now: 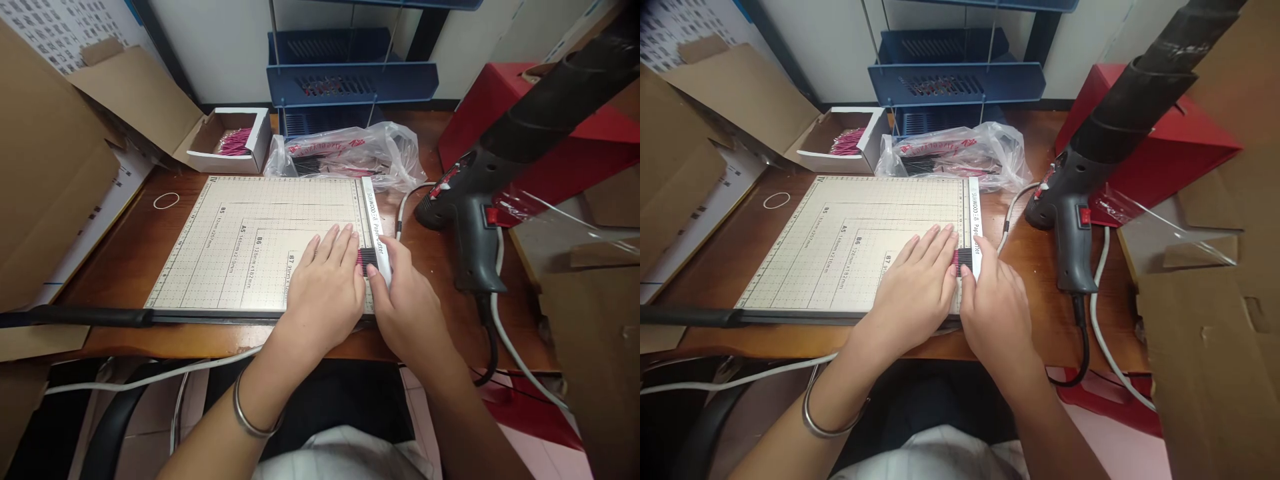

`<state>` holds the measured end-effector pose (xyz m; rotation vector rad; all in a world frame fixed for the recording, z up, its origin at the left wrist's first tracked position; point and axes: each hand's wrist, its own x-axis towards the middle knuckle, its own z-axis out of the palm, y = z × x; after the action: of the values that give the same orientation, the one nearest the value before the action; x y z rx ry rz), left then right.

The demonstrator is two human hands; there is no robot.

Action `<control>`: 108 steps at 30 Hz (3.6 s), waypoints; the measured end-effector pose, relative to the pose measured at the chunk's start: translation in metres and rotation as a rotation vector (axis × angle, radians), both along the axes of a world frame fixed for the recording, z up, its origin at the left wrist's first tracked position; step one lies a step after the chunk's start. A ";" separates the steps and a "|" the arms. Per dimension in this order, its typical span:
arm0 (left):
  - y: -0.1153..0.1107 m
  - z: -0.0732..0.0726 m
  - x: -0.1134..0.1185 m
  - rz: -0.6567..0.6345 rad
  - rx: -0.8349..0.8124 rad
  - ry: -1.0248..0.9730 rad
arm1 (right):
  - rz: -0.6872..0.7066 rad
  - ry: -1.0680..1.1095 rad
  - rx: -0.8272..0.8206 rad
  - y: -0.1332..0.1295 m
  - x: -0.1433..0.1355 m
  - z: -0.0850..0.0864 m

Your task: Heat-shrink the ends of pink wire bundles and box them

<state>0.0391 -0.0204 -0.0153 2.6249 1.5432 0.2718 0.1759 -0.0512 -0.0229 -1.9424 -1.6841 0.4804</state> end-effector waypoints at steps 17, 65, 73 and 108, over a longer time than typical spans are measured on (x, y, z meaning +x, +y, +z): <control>-0.001 -0.002 0.002 0.008 0.014 -0.016 | 0.031 0.039 -0.023 -0.004 -0.001 0.004; -0.001 0.001 0.002 -0.003 -0.047 0.004 | -0.069 -0.139 -0.273 0.024 -0.009 0.033; -0.001 -0.001 0.001 -0.006 -0.036 -0.018 | -0.070 -0.157 -0.297 0.032 -0.009 0.034; -0.002 -0.004 0.002 -0.007 0.036 -0.057 | 0.073 -0.100 -0.193 0.019 0.006 0.023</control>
<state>0.0408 -0.0229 -0.0188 2.6241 1.5256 0.3744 0.1822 -0.0326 0.0004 -2.0777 -1.8357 0.6020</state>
